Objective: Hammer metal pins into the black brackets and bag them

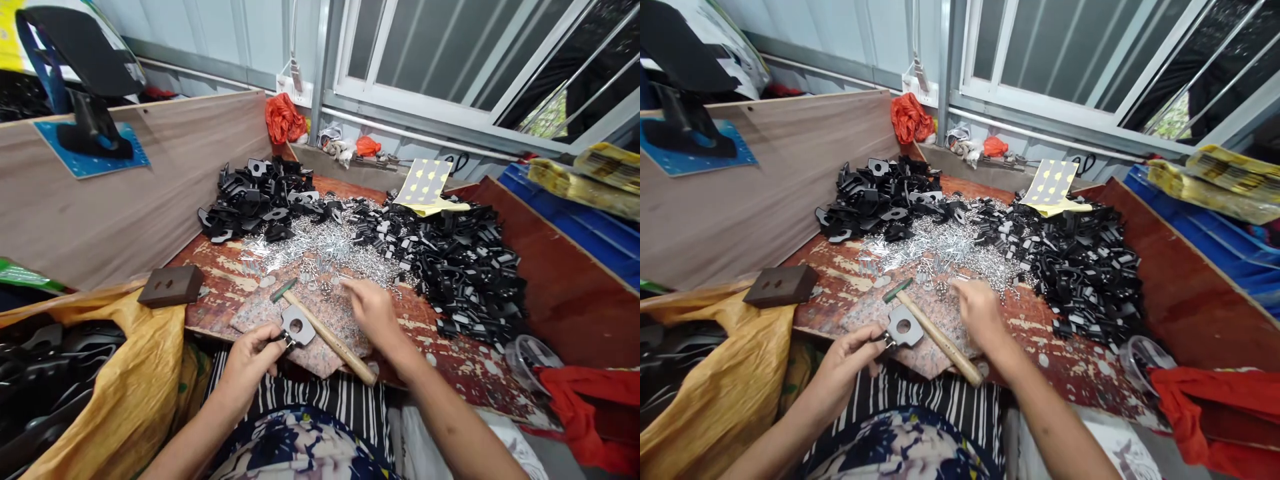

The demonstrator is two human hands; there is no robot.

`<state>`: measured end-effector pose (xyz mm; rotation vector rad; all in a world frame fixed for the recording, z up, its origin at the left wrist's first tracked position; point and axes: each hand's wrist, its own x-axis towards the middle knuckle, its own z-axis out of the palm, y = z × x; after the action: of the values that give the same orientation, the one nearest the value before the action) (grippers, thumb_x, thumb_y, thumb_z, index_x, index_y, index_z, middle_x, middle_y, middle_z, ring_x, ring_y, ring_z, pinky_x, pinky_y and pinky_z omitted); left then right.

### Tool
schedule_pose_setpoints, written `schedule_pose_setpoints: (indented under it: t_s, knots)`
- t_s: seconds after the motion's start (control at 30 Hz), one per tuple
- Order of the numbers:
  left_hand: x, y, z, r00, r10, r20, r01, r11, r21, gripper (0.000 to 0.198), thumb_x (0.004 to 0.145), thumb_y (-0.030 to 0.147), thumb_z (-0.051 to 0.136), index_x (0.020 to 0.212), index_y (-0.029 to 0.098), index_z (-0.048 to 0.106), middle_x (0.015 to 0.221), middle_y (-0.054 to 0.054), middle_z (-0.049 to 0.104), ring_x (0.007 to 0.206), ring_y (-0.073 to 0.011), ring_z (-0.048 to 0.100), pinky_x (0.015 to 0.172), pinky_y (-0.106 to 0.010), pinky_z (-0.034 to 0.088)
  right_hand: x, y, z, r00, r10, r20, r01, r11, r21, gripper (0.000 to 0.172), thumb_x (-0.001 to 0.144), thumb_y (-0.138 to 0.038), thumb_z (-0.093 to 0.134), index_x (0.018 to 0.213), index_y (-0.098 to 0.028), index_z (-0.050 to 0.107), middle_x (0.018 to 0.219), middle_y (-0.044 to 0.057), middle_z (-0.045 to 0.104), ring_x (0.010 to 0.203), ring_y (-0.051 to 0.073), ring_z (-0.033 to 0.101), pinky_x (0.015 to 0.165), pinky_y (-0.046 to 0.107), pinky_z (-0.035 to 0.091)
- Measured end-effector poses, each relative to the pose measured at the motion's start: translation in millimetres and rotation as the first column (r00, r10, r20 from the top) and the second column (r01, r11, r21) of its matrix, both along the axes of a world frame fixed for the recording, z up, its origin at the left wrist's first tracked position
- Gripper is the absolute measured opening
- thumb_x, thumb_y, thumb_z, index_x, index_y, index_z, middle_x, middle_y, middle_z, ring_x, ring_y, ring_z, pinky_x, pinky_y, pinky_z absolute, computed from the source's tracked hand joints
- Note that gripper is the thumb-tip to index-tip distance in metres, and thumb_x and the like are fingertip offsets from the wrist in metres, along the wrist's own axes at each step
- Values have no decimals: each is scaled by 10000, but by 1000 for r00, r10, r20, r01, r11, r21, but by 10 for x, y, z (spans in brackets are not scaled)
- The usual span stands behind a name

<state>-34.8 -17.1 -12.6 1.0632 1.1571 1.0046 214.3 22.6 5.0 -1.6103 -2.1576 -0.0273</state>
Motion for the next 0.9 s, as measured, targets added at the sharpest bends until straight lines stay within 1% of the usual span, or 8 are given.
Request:
schedule_pose_setpoints:
  t_s: [0.03, 0.17, 0.37, 0.5, 0.67, 0.73, 0.8, 0.9]
  knots:
    - [-18, -3, 12, 999, 18, 30, -17, 1000, -24, 248, 687, 374, 732, 613, 168, 613, 677, 8, 490, 561, -110, 425, 436, -199, 406, 97, 196, 45, 982, -81, 169, 103, 987, -125, 413, 995, -70, 430, 1232, -228, 729, 1144, 58, 786, 1040, 165, 736, 944, 320, 572]
    - [-43, -11, 63, 990, 37, 138, -23, 995, -99, 286, 662, 386, 789, 615, 160, 621, 675, 9, 491, 564, -100, 377, 427, -194, 411, 233, 713, 120, 945, -51, 324, 139, 957, -253, 303, 906, -58, 557, 1039, -198, 791, 958, 95, 802, 896, 206, 746, 802, 279, 537]
    - [-76, 3, 57, 965, 106, 239, -67, 984, -165, 309, 635, 352, 849, 621, 156, 610, 671, 20, 490, 557, -84, 376, 434, -189, 427, -21, 803, 39, 901, 28, 434, 105, 954, -281, 191, 876, -78, 596, 900, -132, 777, 913, 167, 776, 931, 235, 714, 856, 285, 482]
    - [-142, 33, 92, 930, 150, 337, -86, 977, -197, 269, 642, 316, 846, 646, 148, 636, 650, 20, 502, 541, -77, 389, 423, -183, 420, 74, 892, 33, 905, 38, 423, 79, 963, -257, 183, 834, -69, 598, 838, -121, 773, 882, 166, 763, 887, 241, 700, 828, 297, 486]
    - [-213, 93, 161, 832, 244, 499, -146, 963, -227, 307, 640, 402, 853, 724, 155, 691, 700, -15, 595, 557, -114, 501, 388, -207, 439, 288, 817, 81, 972, -11, 236, 33, 995, -89, 251, 880, -128, 542, 965, -130, 778, 960, 137, 740, 934, 254, 681, 843, 352, 513]
    - [-205, 122, 161, 799, 301, 520, -179, 946, -271, 350, 650, 462, 854, 743, 164, 697, 710, -21, 621, 552, -122, 523, 369, -208, 432, 232, 606, 152, 996, 92, -12, -92, 996, 21, 260, 916, -165, 532, 1003, -192, 775, 966, 80, 724, 889, 209, 675, 804, 332, 526]
    - [-177, 148, 146, 796, 305, 523, -181, 944, -275, 353, 672, 470, 852, 751, 160, 701, 723, -27, 635, 556, -119, 529, 350, -192, 398, 61, 330, 253, 943, 262, -204, -246, 964, 100, 303, 934, -138, 511, 1038, -248, 773, 949, 40, 700, 836, 166, 660, 730, 297, 523]
    - [-124, 169, 114, 817, 243, 523, -144, 964, -222, 310, 715, 418, 847, 732, 146, 699, 732, -27, 627, 561, -99, 511, 361, -172, 375, -323, -29, 402, 850, 439, -290, -412, 898, 155, 371, 956, -82, 471, 1104, -263, 758, 912, 37, 655, 834, 156, 637, 681, 285, 516]
